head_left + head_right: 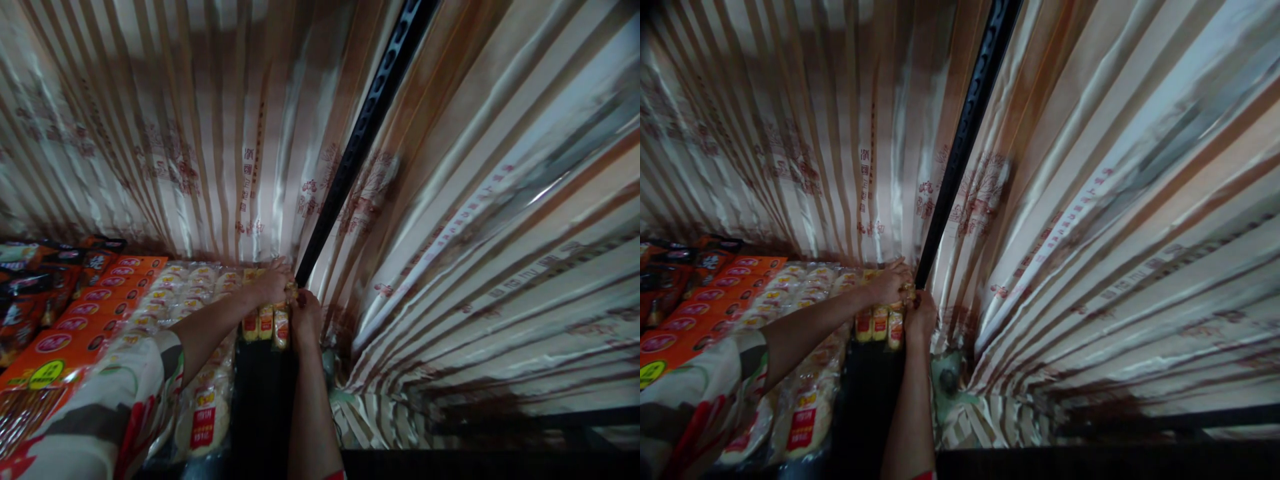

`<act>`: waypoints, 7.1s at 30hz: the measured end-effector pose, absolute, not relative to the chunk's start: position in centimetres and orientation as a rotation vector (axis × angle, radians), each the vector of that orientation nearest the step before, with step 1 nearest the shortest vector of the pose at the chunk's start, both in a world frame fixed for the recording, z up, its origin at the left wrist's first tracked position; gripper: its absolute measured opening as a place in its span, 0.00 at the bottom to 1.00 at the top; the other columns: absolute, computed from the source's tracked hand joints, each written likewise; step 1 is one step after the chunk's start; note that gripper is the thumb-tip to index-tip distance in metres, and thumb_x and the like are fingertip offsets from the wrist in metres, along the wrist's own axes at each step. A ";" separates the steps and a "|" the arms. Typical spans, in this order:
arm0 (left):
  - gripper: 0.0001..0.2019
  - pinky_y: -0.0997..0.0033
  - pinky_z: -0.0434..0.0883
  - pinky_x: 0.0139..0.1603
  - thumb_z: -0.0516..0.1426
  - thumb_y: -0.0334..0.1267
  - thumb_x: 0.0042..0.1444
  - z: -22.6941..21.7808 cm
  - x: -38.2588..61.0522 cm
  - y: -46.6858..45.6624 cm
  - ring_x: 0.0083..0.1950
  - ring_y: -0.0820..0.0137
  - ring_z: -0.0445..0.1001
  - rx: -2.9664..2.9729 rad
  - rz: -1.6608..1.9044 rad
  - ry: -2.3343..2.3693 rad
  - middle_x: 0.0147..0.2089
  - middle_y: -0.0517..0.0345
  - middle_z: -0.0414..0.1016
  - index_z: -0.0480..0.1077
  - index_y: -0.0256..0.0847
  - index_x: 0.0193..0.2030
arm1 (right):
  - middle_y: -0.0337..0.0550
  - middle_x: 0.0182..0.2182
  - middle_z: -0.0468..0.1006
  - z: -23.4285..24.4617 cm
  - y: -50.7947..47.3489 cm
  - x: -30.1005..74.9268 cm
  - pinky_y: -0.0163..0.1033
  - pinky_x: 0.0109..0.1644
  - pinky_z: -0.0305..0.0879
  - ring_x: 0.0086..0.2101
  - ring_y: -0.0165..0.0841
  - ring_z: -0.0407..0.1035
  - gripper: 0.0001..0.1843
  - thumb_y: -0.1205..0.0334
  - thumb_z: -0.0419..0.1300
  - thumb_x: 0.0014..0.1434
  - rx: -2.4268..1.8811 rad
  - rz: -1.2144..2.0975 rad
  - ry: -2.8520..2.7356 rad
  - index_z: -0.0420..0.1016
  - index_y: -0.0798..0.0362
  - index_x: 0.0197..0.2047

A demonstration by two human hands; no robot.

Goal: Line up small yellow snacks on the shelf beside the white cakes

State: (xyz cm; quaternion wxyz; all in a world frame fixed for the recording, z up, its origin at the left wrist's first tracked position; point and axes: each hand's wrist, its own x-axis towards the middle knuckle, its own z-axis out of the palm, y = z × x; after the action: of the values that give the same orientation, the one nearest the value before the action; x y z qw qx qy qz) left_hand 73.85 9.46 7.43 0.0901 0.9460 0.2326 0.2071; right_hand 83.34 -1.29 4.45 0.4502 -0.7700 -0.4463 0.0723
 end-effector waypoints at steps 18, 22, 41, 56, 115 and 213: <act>0.10 0.55 0.52 0.66 0.57 0.35 0.48 7.4 74.0 8.6 0.54 0.65 0.67 2.826 0.660 0.744 0.45 0.52 0.74 0.72 0.39 0.39 | 0.43 0.37 0.78 5.1 -8.3 80.7 0.37 0.42 0.61 0.40 0.37 0.68 0.14 0.61 0.52 0.57 -2.220 -0.003 -1.178 0.75 0.48 0.43; 0.09 0.56 0.56 0.64 0.57 0.34 0.47 7.4 74.0 8.4 0.54 0.62 0.65 2.806 0.670 0.770 0.44 0.52 0.74 0.72 0.39 0.38 | 0.44 0.40 0.77 6.0 -8.7 80.1 0.36 0.42 0.61 0.40 0.36 0.70 0.14 0.64 0.53 0.56 -2.245 0.062 -1.197 0.74 0.50 0.45; 0.10 0.56 0.54 0.64 0.56 0.34 0.48 7.5 74.1 8.2 0.54 0.62 0.67 2.791 0.601 0.784 0.45 0.50 0.74 0.71 0.37 0.39 | 0.49 0.36 0.78 6.2 -10.3 79.2 0.34 0.31 0.61 0.33 0.35 0.74 0.18 0.64 0.54 0.59 -2.468 0.185 -1.404 0.67 0.52 0.53; 0.07 0.54 0.54 0.63 0.57 0.34 0.49 7.7 74.0 8.2 0.52 0.62 0.68 2.779 0.611 0.754 0.43 0.51 0.75 0.70 0.40 0.36 | 0.55 0.50 0.72 3.8 -7.2 80.8 0.38 0.43 0.64 0.44 0.38 0.70 0.27 0.61 0.49 0.59 -2.130 -0.007 -1.137 0.56 0.58 0.61; 0.15 0.54 0.57 0.65 0.52 0.25 0.48 8.2 70.4 6.2 0.60 0.63 0.61 2.746 0.760 0.625 0.51 0.49 0.71 0.72 0.38 0.43 | 0.49 0.46 0.76 2.0 -5.0 80.3 0.38 0.43 0.65 0.42 0.38 0.72 0.26 0.63 0.48 0.57 -1.961 0.157 -1.084 0.59 0.55 0.60; 0.21 0.66 0.66 0.57 0.49 0.26 0.52 5.4 71.0 -8.0 0.56 0.62 0.69 1.577 0.679 1.419 0.56 0.40 0.68 0.67 0.30 0.54 | 0.53 0.40 0.74 -1.1 -8.1 79.6 0.44 0.49 0.64 0.42 0.39 0.68 0.19 0.65 0.48 0.54 -1.765 0.092 -1.192 0.75 0.58 0.44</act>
State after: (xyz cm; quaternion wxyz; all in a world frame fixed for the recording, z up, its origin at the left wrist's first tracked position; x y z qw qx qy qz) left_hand 70.99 -7.98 5.39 0.4414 0.6353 0.5716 0.2735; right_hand 79.59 -8.13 -1.08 0.4837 -0.7247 -0.4894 0.0377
